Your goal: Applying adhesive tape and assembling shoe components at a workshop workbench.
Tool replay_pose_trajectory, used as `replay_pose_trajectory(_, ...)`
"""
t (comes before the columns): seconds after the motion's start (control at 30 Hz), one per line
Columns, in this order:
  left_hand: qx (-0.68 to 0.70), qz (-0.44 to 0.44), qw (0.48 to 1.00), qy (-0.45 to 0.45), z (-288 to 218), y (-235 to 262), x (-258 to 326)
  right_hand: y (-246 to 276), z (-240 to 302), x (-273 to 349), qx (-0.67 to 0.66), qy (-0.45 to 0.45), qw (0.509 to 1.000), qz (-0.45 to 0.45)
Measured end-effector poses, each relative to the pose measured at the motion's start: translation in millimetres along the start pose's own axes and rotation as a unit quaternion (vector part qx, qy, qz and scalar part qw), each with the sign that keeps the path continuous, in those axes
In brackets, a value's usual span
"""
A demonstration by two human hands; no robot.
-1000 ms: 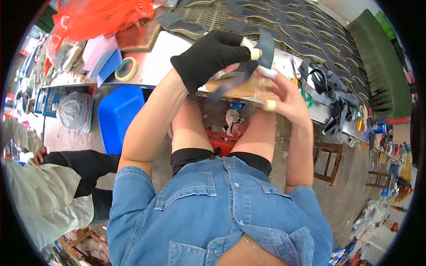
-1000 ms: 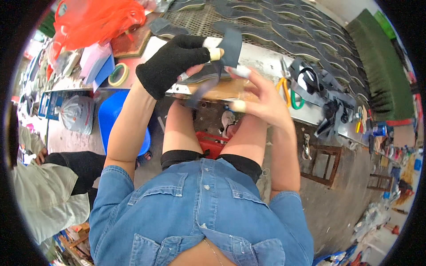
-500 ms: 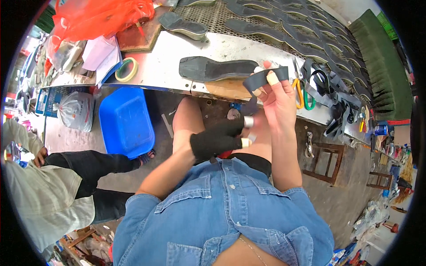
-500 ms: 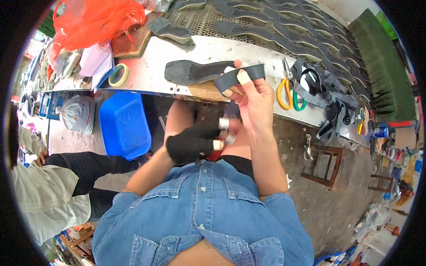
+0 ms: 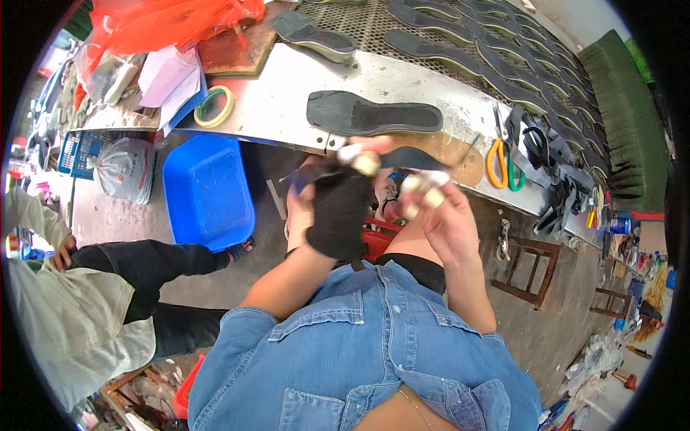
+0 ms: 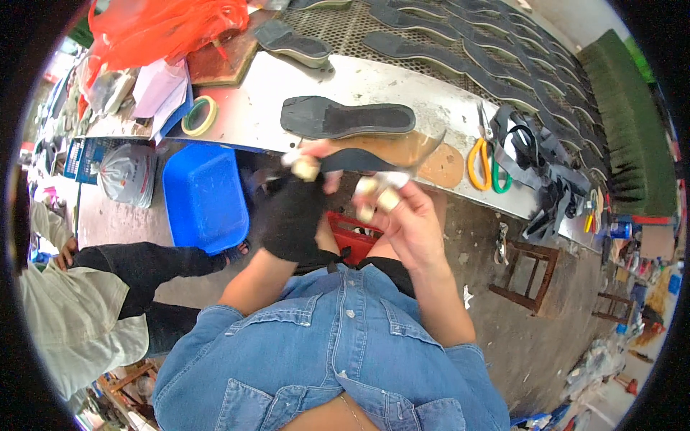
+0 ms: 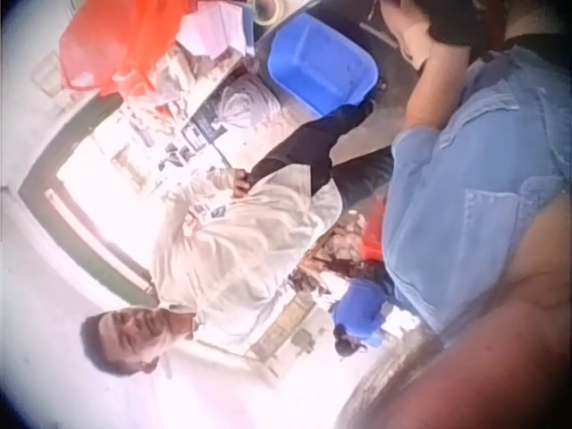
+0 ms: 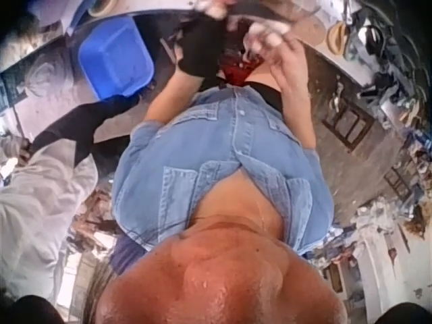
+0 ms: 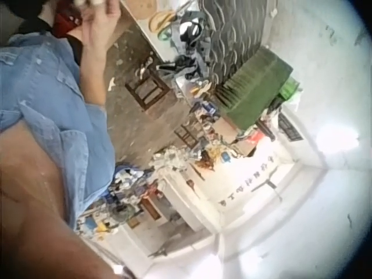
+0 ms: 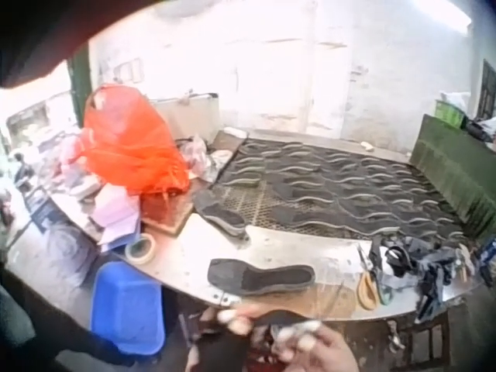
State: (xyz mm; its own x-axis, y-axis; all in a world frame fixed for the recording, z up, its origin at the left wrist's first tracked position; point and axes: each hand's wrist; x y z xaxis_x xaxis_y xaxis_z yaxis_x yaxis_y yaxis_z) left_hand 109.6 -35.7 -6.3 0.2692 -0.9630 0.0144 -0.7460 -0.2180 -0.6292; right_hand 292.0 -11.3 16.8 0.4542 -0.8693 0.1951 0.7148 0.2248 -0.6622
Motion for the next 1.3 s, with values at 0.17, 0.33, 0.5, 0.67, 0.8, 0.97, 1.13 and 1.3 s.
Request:
replay_pose_trajectory(0.17, 0.022, -0.100, 0.987, -0.126, -81.9, 27.5, 19.1, 33.2, 14.0, -41.8, 0.527, 0.170, 0.827, -0.092)
replay_pose_trajectory(0.33, 0.123, -0.110, 0.986, -0.005, -106.3, 23.2, 22.4, -6.4, 36.2, -106.5, 0.737, 0.476, 0.481, -0.008)
replay_pose_trajectory(0.5, 0.108, -0.138, 0.985, 0.007, -111.5, 18.9, 13.1, 9.6, 44.3, -141.1, 0.779, 0.348, 0.517, 0.068)
replay_pose_trajectory(0.67, 0.108, -0.076, 0.991, -0.003, -95.1, 25.0, -1.2, 43.1, 91.4, -135.0, 0.683, 0.218, 0.693, 0.079)
replay_pose_trajectory(0.8, 0.085, -0.083, 0.992, 0.037, -81.8, 15.1, -12.9, 54.7, 103.5, -133.3, 0.794, 0.136, 0.591, -0.046)
replay_pose_trajectory(0.97, 0.093, -0.068, 0.992, 0.053, -85.3, 24.4, -13.1, 50.3, 89.7, -133.6, 0.735, 0.256, 0.627, -0.036)
replay_pose_trajectory(1.13, 0.075, -0.101, 0.990, 0.057, -79.6, 20.9, -17.0, 30.9, 77.4, -122.3, 0.826, 0.326, 0.455, 0.069)
replay_pose_trajectory(1.3, 0.001, -0.081, 0.996, 0.035, -82.2, 18.5, -15.8, 44.5, 96.3, -118.8, 0.860, 0.269, 0.433, -0.010)
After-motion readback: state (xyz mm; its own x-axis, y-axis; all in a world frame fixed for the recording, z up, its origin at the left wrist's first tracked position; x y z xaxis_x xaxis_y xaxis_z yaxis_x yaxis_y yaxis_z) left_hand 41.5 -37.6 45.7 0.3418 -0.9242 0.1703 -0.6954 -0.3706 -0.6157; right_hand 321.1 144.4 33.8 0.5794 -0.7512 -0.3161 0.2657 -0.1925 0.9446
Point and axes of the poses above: each hand's wrist, its own x-axis away from the middle knuckle, its own y-axis out of the back of the hand, z = x × y, and after that the axes turned 6 degrees about -z, right-handed
